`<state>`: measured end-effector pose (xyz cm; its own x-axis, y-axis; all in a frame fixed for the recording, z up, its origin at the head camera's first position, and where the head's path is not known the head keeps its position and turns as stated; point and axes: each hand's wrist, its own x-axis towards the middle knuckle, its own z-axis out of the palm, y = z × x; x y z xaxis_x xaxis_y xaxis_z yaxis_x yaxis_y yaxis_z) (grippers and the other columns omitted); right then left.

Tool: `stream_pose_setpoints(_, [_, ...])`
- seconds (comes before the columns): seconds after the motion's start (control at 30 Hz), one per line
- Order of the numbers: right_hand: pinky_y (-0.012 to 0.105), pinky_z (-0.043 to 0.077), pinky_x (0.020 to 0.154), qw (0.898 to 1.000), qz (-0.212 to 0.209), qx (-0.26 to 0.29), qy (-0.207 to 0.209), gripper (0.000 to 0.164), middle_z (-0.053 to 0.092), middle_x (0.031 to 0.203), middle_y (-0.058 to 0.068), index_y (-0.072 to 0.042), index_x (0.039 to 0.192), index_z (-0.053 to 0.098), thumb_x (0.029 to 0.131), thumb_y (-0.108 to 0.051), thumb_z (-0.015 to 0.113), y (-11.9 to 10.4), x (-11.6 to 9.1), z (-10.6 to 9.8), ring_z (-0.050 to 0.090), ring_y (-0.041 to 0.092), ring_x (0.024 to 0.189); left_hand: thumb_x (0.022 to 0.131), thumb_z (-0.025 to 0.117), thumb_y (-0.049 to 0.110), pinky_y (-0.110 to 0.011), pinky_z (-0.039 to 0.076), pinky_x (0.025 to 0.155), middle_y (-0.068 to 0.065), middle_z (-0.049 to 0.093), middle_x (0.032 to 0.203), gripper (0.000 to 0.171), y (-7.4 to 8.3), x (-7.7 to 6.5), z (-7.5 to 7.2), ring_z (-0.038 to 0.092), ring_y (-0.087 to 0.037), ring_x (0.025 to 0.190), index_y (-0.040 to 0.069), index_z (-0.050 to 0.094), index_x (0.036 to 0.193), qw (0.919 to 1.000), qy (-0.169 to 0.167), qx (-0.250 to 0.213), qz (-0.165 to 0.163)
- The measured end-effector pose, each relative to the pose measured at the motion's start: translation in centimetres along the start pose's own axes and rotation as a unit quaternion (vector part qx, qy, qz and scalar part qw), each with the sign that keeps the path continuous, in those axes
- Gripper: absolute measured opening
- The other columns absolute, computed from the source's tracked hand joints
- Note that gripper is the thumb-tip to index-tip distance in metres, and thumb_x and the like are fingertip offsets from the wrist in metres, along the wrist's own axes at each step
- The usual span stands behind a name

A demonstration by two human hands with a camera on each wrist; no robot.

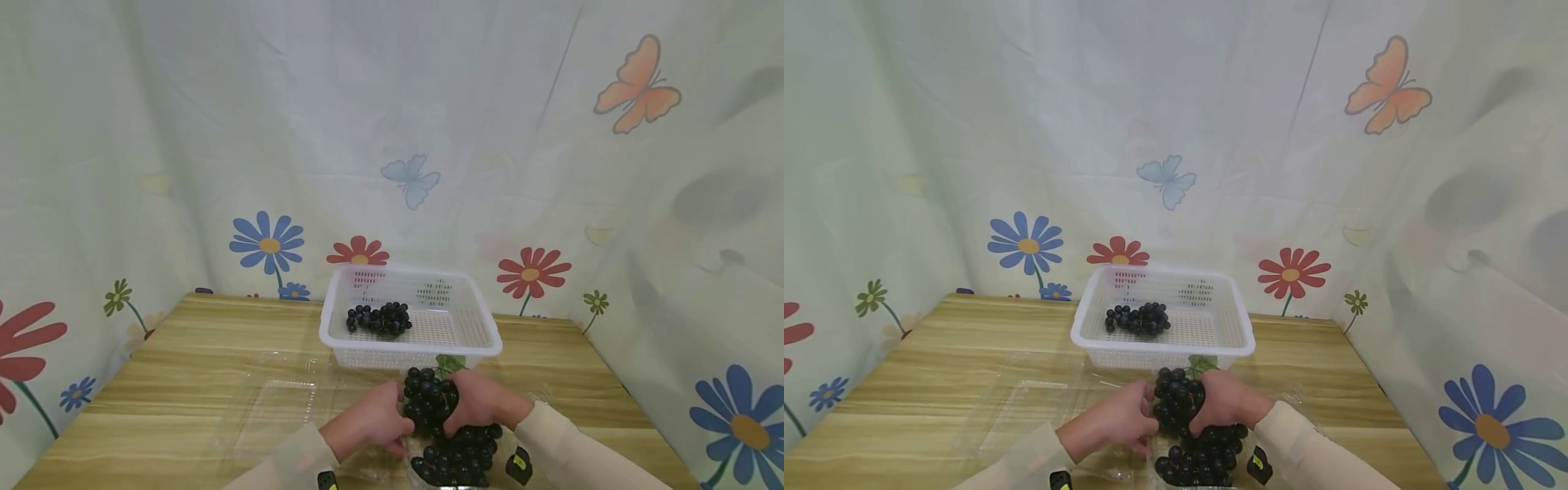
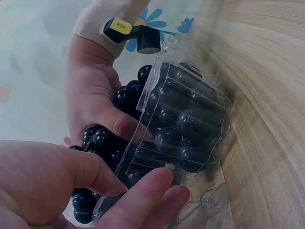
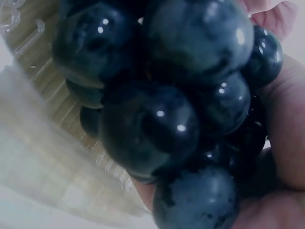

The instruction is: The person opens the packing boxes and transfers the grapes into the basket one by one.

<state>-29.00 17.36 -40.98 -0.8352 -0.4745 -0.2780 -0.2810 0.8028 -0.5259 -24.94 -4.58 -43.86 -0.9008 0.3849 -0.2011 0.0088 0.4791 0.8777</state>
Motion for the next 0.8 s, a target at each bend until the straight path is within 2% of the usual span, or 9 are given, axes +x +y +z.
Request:
stream_pose_setpoints(0.13, [0.046, 0.059, 0.094, 1.0, -0.016, 0.021, 0.005, 0.044, 0.073, 0.1, -0.005, -0.016, 0.107, 0.071, 0.067, -0.013, 0.089, 0.08, -0.11, -0.16, 0.066, 0.014, 0.093, 0.08, 0.066, -0.001, -0.03, 0.06, 0.051, -0.015, 0.066, 0.075, 0.04, -0.08, 0.02, 0.0, 0.072, -0.023, 0.056, -0.011, 0.05, 0.115, 1.0, 0.0, 0.003, 0.003])
stream_pose_setpoints(0.37, [0.047, 0.06, 0.091, 0.999, 0.001, 0.045, 0.012, 0.041, 0.074, 0.097, -0.001, -0.01, 0.105, 0.071, 0.069, -0.012, 0.089, 0.14, -0.29, -0.31, 0.068, 0.017, 0.09, 0.079, 0.065, -0.002, -0.03, 0.06, 0.052, -0.013, 0.068, 0.065, 0.043, 0.02, -0.23, 0.06, 0.073, -0.027, 0.055, -0.014, 0.05, 0.118, 0.9998, 0.011, 0.009, 0.014])
stream_pose_setpoints(0.47, [0.045, 0.061, 0.088, 0.999, 0.006, 0.046, 0.017, 0.042, 0.074, 0.096, 0.0, -0.009, 0.106, 0.071, 0.069, -0.014, 0.089, 0.19, -0.38, -0.35, 0.068, 0.017, 0.089, 0.081, 0.064, -0.001, -0.031, 0.061, 0.053, -0.013, 0.069, 0.064, 0.043, 0.03, -0.17, -0.03, 0.073, -0.028, 0.057, -0.014, 0.049, 0.12, 0.9999, 0.003, 0.01, 0.009])
stream_pose_setpoints(0.67, [0.045, 0.059, 0.093, 0.998, 0.013, 0.046, 0.038, 0.053, 0.074, 0.1, -0.001, -0.006, 0.115, 0.07, 0.067, -0.018, 0.091, 0.17, -0.67, -0.55, 0.067, 0.015, 0.093, 0.084, 0.064, 0.0, -0.033, 0.062, 0.056, -0.013, 0.07, 0.063, 0.044, 0.1, 0.0, -0.16, 0.074, -0.029, 0.058, -0.015, 0.049, 0.123, 0.9999, -0.007, 0.013, 0.001])
stream_pose_setpoints(0.8, [0.043, 0.059, 0.091, 0.998, 0.003, 0.059, 0.038, 0.051, 0.074, 0.101, 0.0, -0.007, 0.114, 0.071, 0.068, -0.018, 0.09, 0.15, -1.01, -0.82, 0.066, 0.015, 0.092, 0.085, 0.065, 0.002, -0.032, 0.062, 0.057, -0.012, 0.071, 0.064, 0.044, 0.2, 0.14, -0.26, 0.074, -0.027, 0.058, -0.014, 0.05, 0.123, 0.9995, -0.011, 0.029, -0.005])
